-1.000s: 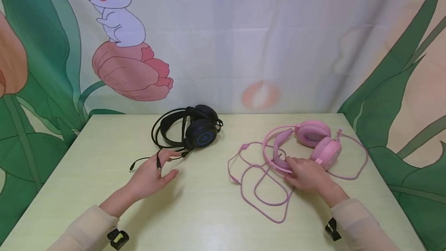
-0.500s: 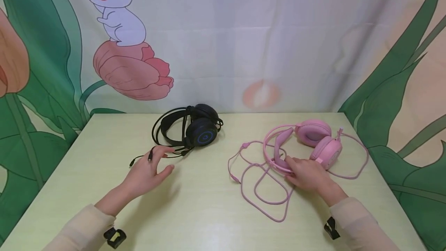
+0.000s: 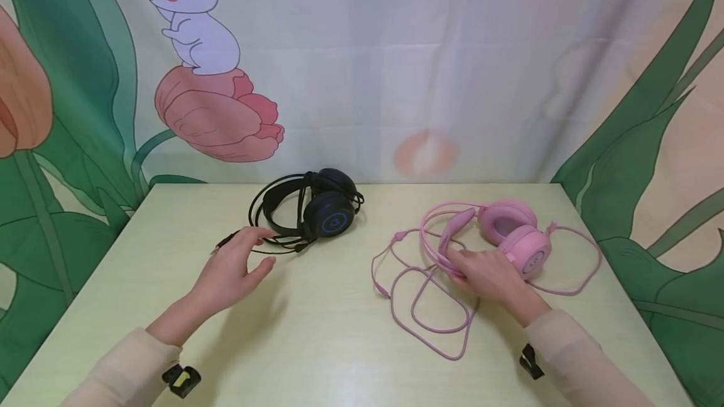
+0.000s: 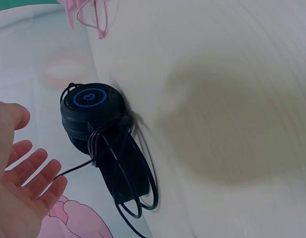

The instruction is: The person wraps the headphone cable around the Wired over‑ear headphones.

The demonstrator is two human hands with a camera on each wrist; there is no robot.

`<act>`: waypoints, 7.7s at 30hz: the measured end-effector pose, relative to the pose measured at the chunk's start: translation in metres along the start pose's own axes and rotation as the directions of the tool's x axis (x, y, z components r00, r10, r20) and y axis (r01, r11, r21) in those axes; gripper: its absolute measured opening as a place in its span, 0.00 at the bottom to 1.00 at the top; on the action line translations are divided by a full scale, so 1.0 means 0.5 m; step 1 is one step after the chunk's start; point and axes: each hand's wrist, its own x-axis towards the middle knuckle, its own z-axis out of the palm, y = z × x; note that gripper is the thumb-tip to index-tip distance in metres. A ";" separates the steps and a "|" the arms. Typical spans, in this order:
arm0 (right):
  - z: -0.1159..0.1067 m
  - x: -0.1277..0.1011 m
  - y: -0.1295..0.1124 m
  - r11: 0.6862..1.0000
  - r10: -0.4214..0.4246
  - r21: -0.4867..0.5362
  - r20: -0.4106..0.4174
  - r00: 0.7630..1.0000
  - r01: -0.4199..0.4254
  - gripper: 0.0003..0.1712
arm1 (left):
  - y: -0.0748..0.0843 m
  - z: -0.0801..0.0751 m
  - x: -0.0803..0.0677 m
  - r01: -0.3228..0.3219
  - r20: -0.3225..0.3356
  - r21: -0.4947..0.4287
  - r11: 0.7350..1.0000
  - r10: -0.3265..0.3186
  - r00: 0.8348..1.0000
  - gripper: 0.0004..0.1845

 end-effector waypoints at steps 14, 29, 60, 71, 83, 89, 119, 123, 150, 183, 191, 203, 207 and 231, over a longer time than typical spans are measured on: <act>-0.020 0.052 -0.022 0.984 -0.177 -0.040 -0.139 0.974 0.173 0.16 | 0.006 0.004 0.010 -0.007 0.026 -0.009 1.000 0.007 1.000 0.20; -0.051 0.108 -0.031 0.961 -0.272 -0.128 -0.257 0.927 0.247 0.15 | 0.008 0.019 0.016 0.012 0.053 -0.034 0.999 -0.010 0.999 0.19; -0.066 0.181 -0.090 0.901 -0.433 -0.170 -0.329 0.839 0.399 0.11 | 0.076 0.083 0.066 0.095 0.075 -0.370 0.924 -0.072 0.995 0.19; -0.057 0.192 -0.112 0.892 -0.452 -0.158 -0.324 0.831 0.424 0.05 | 0.116 0.102 0.096 0.409 0.253 -0.618 0.671 -0.323 0.912 0.28; -0.053 0.205 -0.144 0.854 -0.520 -0.248 -0.344 0.782 0.458 0.11 | 0.142 0.115 0.123 0.568 0.408 -0.731 0.377 -0.425 0.808 0.33; -0.052 0.204 -0.154 0.831 -0.551 -0.295 -0.320 0.771 0.471 0.12 | 0.142 0.115 0.133 0.596 0.470 -0.769 0.232 -0.427 0.772 0.33; -0.022 0.192 -0.185 0.763 -0.602 -0.457 -0.243 0.760 0.458 0.11 | 0.165 0.158 0.128 0.574 0.500 -0.817 -0.051 -0.559 0.662 0.24; -0.019 0.192 -0.185 0.771 -0.588 -0.456 -0.243 0.771 0.444 0.12 | 0.167 0.158 0.129 0.551 0.481 -0.832 -0.068 -0.584 0.653 0.11; -0.014 0.183 -0.214 0.799 -0.547 -0.465 -0.299 0.782 0.381 0.14 | 0.196 0.152 0.132 0.311 0.299 -0.943 -0.117 -0.705 0.643 0.05; -0.093 0.178 -0.097 0.913 -0.400 -0.290 -0.483 0.779 0.289 0.22 | 0.122 0.115 0.125 0.311 0.305 -0.944 -0.109 -0.645 0.701 0.05; -0.108 0.155 -0.020 0.991 -0.107 -0.125 -0.494 0.863 0.052 0.22 | 0.105 0.102 0.120 0.332 0.301 -0.941 -0.069 -0.620 0.725 0.03; -0.064 0.142 0.029 0.985 0.155 0.123 -0.279 0.948 -0.125 0.30 | 0.099 0.063 0.122 0.331 0.295 -0.943 -0.025 -0.516 0.804 0.05; -0.039 0.152 0.036 0.960 0.173 0.250 -0.164 0.971 -0.129 0.31 | 0.102 0.051 0.125 0.318 0.287 -0.948 -0.018 -0.482 0.828 0.05; -0.018 0.153 0.056 0.879 0.324 0.361 0.025 0.946 -0.310 0.10 | 0.087 0.024 0.093 0.297 0.288 -0.954 -0.043 -0.409 0.866 0.09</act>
